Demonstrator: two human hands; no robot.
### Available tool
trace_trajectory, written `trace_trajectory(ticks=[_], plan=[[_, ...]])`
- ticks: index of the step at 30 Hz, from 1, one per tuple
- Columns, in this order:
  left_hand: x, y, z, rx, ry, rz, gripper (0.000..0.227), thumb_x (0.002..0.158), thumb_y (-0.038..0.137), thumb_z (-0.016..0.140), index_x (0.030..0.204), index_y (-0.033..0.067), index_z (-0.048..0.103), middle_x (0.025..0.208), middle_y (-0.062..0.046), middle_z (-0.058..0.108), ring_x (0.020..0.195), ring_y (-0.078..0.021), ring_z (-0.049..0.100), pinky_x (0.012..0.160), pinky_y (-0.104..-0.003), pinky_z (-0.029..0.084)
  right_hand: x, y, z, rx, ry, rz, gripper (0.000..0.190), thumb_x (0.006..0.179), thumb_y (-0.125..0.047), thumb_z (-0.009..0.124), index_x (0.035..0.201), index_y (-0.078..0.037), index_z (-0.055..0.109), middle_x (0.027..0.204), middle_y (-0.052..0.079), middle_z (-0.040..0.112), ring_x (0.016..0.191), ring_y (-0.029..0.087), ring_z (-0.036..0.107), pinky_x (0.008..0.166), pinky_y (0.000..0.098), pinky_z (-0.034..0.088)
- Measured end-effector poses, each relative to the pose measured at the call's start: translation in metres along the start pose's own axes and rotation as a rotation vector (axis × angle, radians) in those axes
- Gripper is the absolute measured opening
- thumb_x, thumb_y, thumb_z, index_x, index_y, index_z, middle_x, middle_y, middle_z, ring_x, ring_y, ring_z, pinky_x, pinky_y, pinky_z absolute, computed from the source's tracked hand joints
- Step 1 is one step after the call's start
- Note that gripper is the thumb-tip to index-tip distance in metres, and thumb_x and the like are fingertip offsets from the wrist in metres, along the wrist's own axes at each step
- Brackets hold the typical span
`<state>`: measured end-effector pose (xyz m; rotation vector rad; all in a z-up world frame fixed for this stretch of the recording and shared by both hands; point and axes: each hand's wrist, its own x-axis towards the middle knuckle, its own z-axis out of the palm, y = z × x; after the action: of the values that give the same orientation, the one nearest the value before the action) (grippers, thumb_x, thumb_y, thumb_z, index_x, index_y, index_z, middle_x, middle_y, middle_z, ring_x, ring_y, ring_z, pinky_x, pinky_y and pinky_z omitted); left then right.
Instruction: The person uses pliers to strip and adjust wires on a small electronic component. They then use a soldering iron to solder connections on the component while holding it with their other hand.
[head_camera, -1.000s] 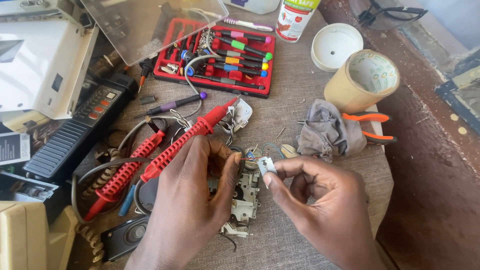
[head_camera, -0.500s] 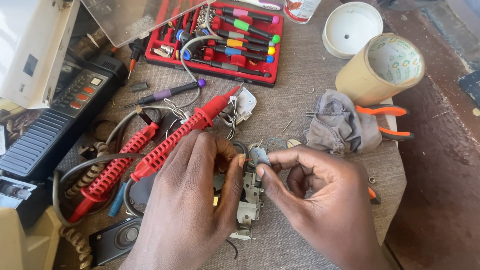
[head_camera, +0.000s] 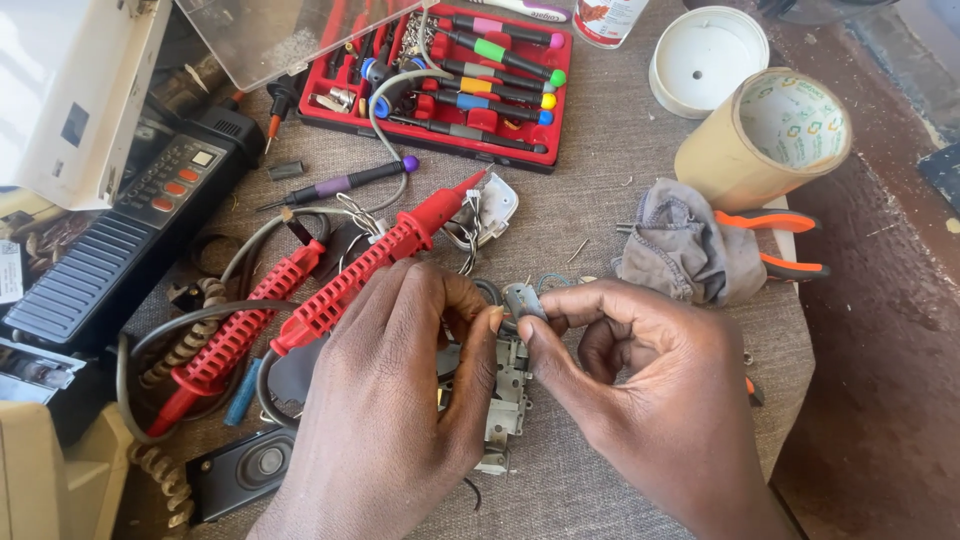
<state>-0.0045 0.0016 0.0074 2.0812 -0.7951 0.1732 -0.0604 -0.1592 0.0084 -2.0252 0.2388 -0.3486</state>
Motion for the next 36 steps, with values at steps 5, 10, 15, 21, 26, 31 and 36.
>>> trace_trajectory(ticks=[5, 10, 15, 21, 26, 31, 36], plan=[[0.0, -0.001, 0.001, 0.006, 0.009, 0.023, 0.016, 0.1, 0.014, 0.06, 0.088, 0.0062, 0.052, 0.083, -0.008, 0.058, 0.078, -0.0281, 0.057, 0.07, -0.04, 0.045, -0.004, -0.001, 0.0, -0.042, -0.001, -0.041, 0.007, 0.086, -0.01, 0.078, 0.088, -0.003, 0.077, 0.063, -0.003, 0.065, 0.051, 0.001, 0.046, 0.043, 0.0173, 0.039], [-0.002, 0.001, 0.003, -0.021, 0.001, 0.021, 0.015, 0.1, 0.015, 0.059, 0.089, 0.0067, 0.052, 0.083, -0.008, 0.059, 0.076, -0.0278, 0.056, 0.07, -0.04, 0.044, 0.0, -0.003, 0.002, -0.103, 0.003, -0.067, 0.007, 0.084, -0.01, 0.079, 0.089, -0.004, 0.079, 0.057, -0.005, 0.059, 0.049, 0.0, 0.042, 0.042, 0.0184, 0.037], [0.001, 0.002, -0.001, -0.004, 0.047, 0.032, 0.015, 0.099, 0.012, 0.061, 0.089, 0.006, 0.053, 0.082, -0.008, 0.058, 0.076, -0.0268, 0.057, 0.07, -0.04, 0.044, -0.004, -0.004, 0.003, -0.029, -0.008, -0.056, 0.005, 0.084, -0.007, 0.079, 0.087, -0.003, 0.077, 0.054, -0.003, 0.055, 0.049, 0.002, 0.044, 0.043, 0.0185, 0.037], [-0.004, 0.001, 0.008, -0.024, 0.036, 0.049, 0.019, 0.1, 0.014, 0.06, 0.087, 0.005, 0.05, 0.082, -0.01, 0.055, 0.075, -0.0296, 0.053, 0.07, -0.042, 0.043, 0.005, -0.004, 0.001, -0.052, -0.018, -0.04, 0.008, 0.085, -0.012, 0.081, 0.087, -0.004, 0.079, 0.057, -0.005, 0.055, 0.051, 0.0, 0.042, 0.043, 0.0183, 0.036], [-0.003, -0.002, 0.005, -0.006, 0.061, 0.035, 0.015, 0.099, 0.013, 0.062, 0.089, 0.0055, 0.053, 0.082, -0.009, 0.057, 0.075, -0.0278, 0.057, 0.069, -0.04, 0.045, -0.002, -0.003, 0.004, -0.028, -0.02, -0.055, 0.005, 0.085, -0.008, 0.079, 0.084, -0.004, 0.076, 0.055, -0.004, 0.054, 0.049, 0.0, 0.043, 0.042, 0.018, 0.036], [-0.003, -0.003, 0.006, -0.014, 0.065, 0.04, 0.015, 0.1, 0.014, 0.061, 0.09, 0.0055, 0.052, 0.084, -0.009, 0.059, 0.078, -0.029, 0.058, 0.071, -0.041, 0.045, -0.008, 0.001, 0.002, -0.021, 0.001, -0.019, 0.005, 0.084, -0.006, 0.079, 0.084, -0.001, 0.077, 0.054, -0.002, 0.055, 0.049, 0.002, 0.045, 0.043, 0.0183, 0.038], [-0.002, 0.001, 0.004, -0.05, 0.054, 0.043, 0.015, 0.099, 0.013, 0.061, 0.088, 0.006, 0.054, 0.082, -0.009, 0.059, 0.076, -0.0285, 0.057, 0.068, -0.041, 0.044, 0.002, -0.004, 0.004, -0.084, 0.014, -0.039, 0.006, 0.085, -0.011, 0.079, 0.085, -0.005, 0.08, 0.058, -0.004, 0.062, 0.051, -0.001, 0.045, 0.043, 0.0182, 0.036]])
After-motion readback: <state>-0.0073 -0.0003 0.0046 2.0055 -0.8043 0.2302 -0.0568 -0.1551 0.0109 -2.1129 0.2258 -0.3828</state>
